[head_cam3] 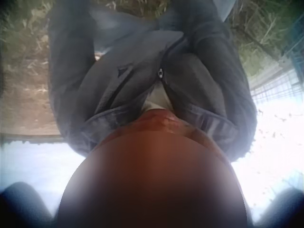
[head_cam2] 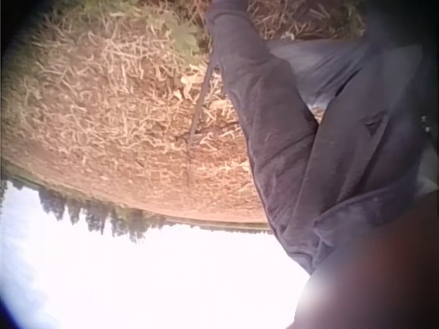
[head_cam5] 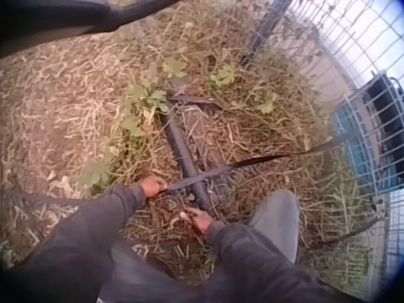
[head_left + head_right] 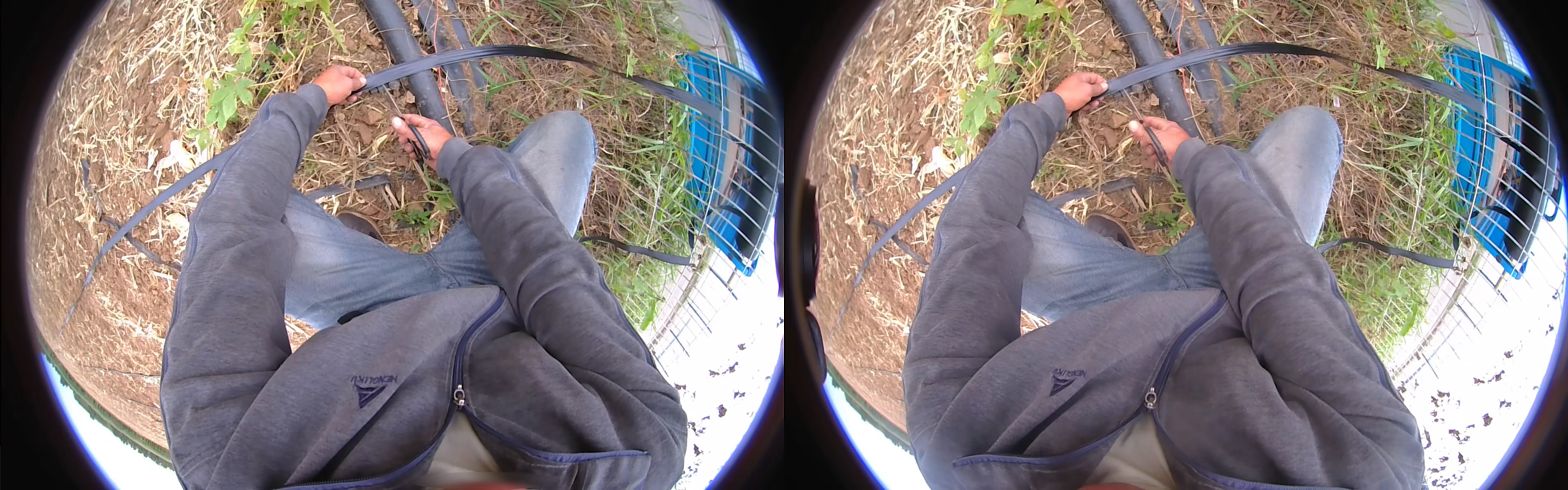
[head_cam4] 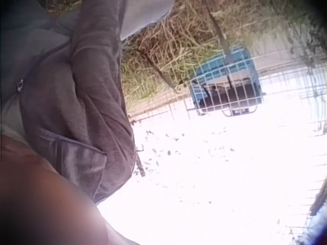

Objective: The person sits on the ground in a harvested field and repairs a black irrigation pipe. They use a pair of scissors to cut a black strap and then wrap and secure the strap around the pipe to fix a section.

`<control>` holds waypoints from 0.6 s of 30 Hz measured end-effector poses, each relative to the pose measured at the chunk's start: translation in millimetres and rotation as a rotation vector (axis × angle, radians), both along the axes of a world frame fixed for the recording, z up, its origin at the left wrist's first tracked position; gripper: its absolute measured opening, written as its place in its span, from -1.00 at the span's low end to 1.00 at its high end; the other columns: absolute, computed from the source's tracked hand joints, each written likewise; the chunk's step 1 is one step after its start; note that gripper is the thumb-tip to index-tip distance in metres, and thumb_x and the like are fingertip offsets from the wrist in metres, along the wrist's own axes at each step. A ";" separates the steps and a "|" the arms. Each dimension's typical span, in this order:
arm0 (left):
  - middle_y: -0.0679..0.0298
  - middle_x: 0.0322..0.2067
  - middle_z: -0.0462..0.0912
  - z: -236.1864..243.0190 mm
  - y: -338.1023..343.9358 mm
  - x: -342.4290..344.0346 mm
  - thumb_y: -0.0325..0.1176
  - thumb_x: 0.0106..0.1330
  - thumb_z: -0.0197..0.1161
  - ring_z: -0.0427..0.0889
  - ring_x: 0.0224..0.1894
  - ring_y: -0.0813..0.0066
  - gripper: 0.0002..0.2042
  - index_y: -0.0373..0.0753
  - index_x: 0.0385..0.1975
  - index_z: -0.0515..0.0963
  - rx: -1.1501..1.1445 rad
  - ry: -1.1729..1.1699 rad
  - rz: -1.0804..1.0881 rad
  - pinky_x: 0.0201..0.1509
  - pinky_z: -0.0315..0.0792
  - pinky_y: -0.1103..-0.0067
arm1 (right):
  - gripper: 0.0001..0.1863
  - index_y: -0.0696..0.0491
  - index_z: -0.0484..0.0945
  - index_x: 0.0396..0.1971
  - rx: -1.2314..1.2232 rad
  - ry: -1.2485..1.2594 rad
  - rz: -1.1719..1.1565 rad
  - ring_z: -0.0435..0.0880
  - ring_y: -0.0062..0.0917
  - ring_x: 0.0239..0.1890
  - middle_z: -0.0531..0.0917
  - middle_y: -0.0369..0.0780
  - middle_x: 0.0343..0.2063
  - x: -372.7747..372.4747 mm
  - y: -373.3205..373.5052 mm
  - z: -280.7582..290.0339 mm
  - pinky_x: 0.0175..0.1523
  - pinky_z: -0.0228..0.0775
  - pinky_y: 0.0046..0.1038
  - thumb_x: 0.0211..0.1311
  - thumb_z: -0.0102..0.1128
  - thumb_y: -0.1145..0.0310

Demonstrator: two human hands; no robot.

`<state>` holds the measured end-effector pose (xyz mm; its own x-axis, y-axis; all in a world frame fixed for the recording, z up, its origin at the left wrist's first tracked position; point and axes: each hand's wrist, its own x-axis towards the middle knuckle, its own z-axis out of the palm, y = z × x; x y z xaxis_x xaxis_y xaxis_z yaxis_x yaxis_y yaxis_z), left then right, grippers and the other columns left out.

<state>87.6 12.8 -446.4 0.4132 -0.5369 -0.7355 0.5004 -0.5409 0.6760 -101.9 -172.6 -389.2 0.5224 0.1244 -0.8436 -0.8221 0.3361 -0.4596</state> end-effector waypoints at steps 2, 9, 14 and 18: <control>0.47 -0.51 0.53 2.6 0.6 -1.9 -0.30 0.47 0.17 0.43 -0.59 0.74 -0.88 -0.17 -0.28 0.57 -0.006 0.011 0.007 -0.56 0.30 0.73 | -0.15 0.11 0.37 0.29 -0.002 0.023 -0.035 0.38 -0.72 -0.57 0.48 -0.43 -0.54 5.7 2.4 -4.5 -0.49 0.20 -0.57 0.13 0.50 -0.06; 0.48 -0.49 0.55 5.3 2.3 -6.3 -0.32 0.46 0.19 0.47 -0.56 0.74 -0.89 -0.18 -0.25 0.60 0.019 -0.013 -0.007 -0.52 0.36 0.72 | -0.32 0.04 0.47 0.15 -0.040 -0.004 0.012 0.41 -0.72 -0.52 0.48 -0.43 -0.51 20.4 -1.4 -5.7 -0.43 0.27 -0.58 0.18 0.45 -0.09; 0.43 -0.48 0.59 8.2 1.9 -7.7 -0.31 0.44 0.22 0.51 -0.54 0.70 -0.86 -0.23 -0.27 0.63 0.000 -0.036 -0.026 -0.47 0.39 0.66 | -0.26 0.06 0.43 0.21 -0.022 -0.015 0.038 0.37 -0.74 -0.56 0.46 -0.44 -0.54 24.3 2.6 -9.3 -0.47 0.21 -0.59 0.17 0.46 -0.07; 0.46 -0.59 0.52 9.0 0.0 -9.4 -0.31 0.47 0.18 0.44 -0.58 0.73 -0.86 -0.19 -0.33 0.59 -0.011 -0.047 -0.057 -0.54 0.30 0.70 | -0.30 0.05 0.44 0.18 -0.006 -0.039 0.015 0.38 -0.74 -0.54 0.47 -0.44 -0.52 25.0 4.9 -8.5 -0.44 0.25 -0.59 0.19 0.45 -0.06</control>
